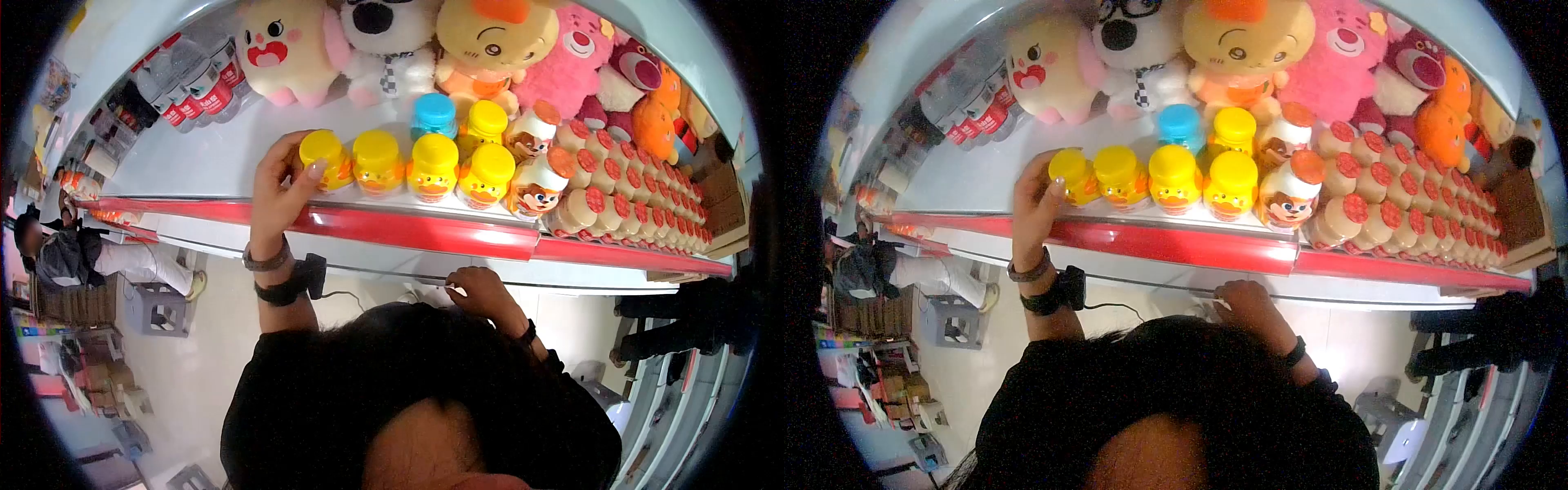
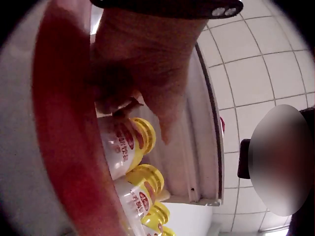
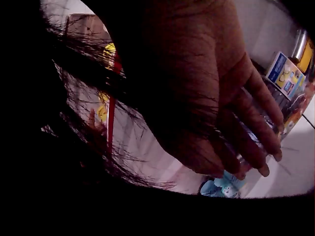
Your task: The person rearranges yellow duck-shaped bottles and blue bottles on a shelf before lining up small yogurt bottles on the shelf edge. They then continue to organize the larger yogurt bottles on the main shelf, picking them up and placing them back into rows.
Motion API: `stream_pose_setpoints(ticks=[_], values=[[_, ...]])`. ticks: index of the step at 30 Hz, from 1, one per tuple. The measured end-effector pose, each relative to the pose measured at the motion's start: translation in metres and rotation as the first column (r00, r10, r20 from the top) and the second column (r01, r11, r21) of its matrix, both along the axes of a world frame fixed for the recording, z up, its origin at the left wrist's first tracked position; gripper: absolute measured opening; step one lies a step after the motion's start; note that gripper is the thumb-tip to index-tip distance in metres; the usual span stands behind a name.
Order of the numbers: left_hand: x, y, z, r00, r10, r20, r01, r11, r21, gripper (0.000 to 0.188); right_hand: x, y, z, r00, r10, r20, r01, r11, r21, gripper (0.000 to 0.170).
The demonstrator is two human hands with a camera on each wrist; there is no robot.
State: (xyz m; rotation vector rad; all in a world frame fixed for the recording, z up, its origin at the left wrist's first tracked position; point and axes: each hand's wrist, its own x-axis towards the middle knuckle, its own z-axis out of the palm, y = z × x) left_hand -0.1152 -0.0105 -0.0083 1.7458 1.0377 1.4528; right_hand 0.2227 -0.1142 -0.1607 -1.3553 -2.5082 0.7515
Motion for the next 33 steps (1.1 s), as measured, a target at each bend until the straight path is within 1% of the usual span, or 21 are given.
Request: stream_pose_setpoints(ticks=[2, 4, 5, 7, 8, 9, 11, 12, 14, 15, 16, 17, 19, 20, 21, 23, 26, 29, 30, 32, 33], values=[[0.000, -0.003, 0.002, 0.999, 0.016, 0.029, -0.017, 0.999, 0.035, 0.035, -0.002, 0.002, -0.003, 1.000, 0.001, 0.010, -0.001, 1.000, -0.002, 0.018], [-0.002, -0.007, 0.003, 0.997, 0.039, 0.059, -0.041, 0.999, 0.033, 0.038, -0.004, 0.006, -0.008, 0.999, 0.011, 0.037, -0.010, 1.000, -0.011, 0.018], [-0.002, -0.008, 0.000, 0.983, 0.160, 0.091, -0.169, 0.981, 0.100, 0.043, -0.005, 0.009, -0.011, 0.998, 0.020, 0.059, -0.019, 1.000, -0.019, 0.019], [-0.003, -0.008, -0.010, 0.908, 0.379, 0.177, -0.412, 0.884, 0.220, 0.056, -0.007, 0.018, -0.016, 0.996, 0.050, 0.070, -0.049, 0.999, -0.022, 0.021], [-0.005, -0.014, -0.014, 0.888, 0.352, 0.295, -0.429, 0.865, 0.259, 0.050, -0.007, 0.023, -0.020, 0.996, 0.070, 0.056, -0.069, 0.997, -0.017, 0.023], [-0.006, -0.020, -0.019, 0.863, 0.391, 0.320, -0.484, 0.822, 0.300, 0.048, -0.007, 0.027, -0.024, 0.995, 0.091, 0.043, -0.090, 0.996, -0.013, 0.025], [-0.006, -0.036, -0.031, 0.802, 0.465, 0.375, -0.589, 0.717, 0.372, 0.048, -0.009, 0.037, -0.039, 0.993, 0.103, -0.051, -0.104, 0.994, -0.025, 0.030], [-0.005, -0.044, -0.040, 0.782, 0.496, 0.378, -0.615, 0.712, 0.337, 0.045, -0.012, 0.042, -0.043, 0.989, 0.111, -0.099, -0.114, 0.993, -0.030, 0.033], [-0.002, -0.062, -0.063, 0.737, 0.559, 0.379, -0.666, 0.697, 0.267, 0.039, -0.026, 0.056, -0.042, 0.990, 0.084, -0.114, -0.101, 0.983, -0.150, 0.040], [-0.001, -0.071, -0.074, 0.753, 0.553, 0.356, -0.644, 0.730, 0.228, 0.040, -0.032, 0.061, -0.042, 0.990, 0.070, -0.120, -0.094, 0.973, -0.210, 0.044], [0.000, -0.078, -0.084, 0.770, 0.544, 0.334, -0.620, 0.762, 0.190, 0.041, -0.037, 0.069, -0.060, 0.995, 0.101, 0.019, -0.093, 0.964, -0.250, 0.052], [0.000, -0.086, -0.097, 0.787, 0.531, 0.316, -0.593, 0.791, 0.149, 0.041, -0.042, 0.074, -0.077, 0.996, 0.057, 0.065, -0.034, 0.946, -0.321, 0.054], [-0.003, -0.102, -0.128, 0.794, 0.599, 0.109, -0.600, 0.799, -0.019, 0.044, -0.059, 0.086, -0.081, 0.984, -0.016, 0.175, 0.092, 0.895, -0.436, 0.058], [-0.005, -0.101, -0.145, 0.833, 0.550, 0.058, -0.552, 0.833, 0.037, 0.044, -0.066, 0.091, -0.083, 0.981, -0.033, 0.193, 0.118, 0.885, -0.450, 0.057], [-0.001, -0.098, -0.153, 0.853, 0.521, 0.007, -0.520, 0.850, 0.085, 0.040, -0.071, 0.096, -0.085, 0.983, -0.054, 0.178, 0.130, 0.884, -0.450, 0.057], [0.013, -0.092, -0.163, 0.891, 0.453, -0.025, -0.450, 0.878, -0.164, 0.030, -0.083, 0.105, -0.091, 0.988, -0.081, 0.131, 0.130, 0.890, -0.436, 0.057], [0.015, -0.078, -0.203, 0.927, 0.326, -0.186, -0.371, 0.876, -0.309, 0.021, -0.097, 0.117, -0.100, 0.994, -0.099, 0.045, 0.108, 0.903, -0.416, 0.056], [0.026, -0.064, -0.212, 0.919, 0.349, -0.184, -0.388, 0.883, -0.264, 0.023, -0.106, 0.126, -0.106, 0.990, -0.134, -0.038, 0.107, 0.909, -0.403, 0.055], [0.025, -0.054, -0.234, 0.903, 0.354, -0.243, -0.415, 0.864, -0.285, 0.027, -0.108, 0.129, -0.108, 0.988, -0.140, -0.067, 0.102, 0.911, -0.399, 0.055], [0.023, -0.037, -0.275, 0.883, 0.342, -0.322, -0.419, 0.883, -0.211, 0.031, -0.111, 0.131, -0.114, 0.977, -0.157, -0.144, 0.089, 0.915, -0.394, 0.055], [0.024, -0.032, -0.278, 0.869, 0.338, -0.361, -0.419, 0.891, -0.173, 0.033, -0.110, 0.132, -0.116, 0.967, -0.165, -0.194, 0.077, 0.916, -0.394, 0.055]])
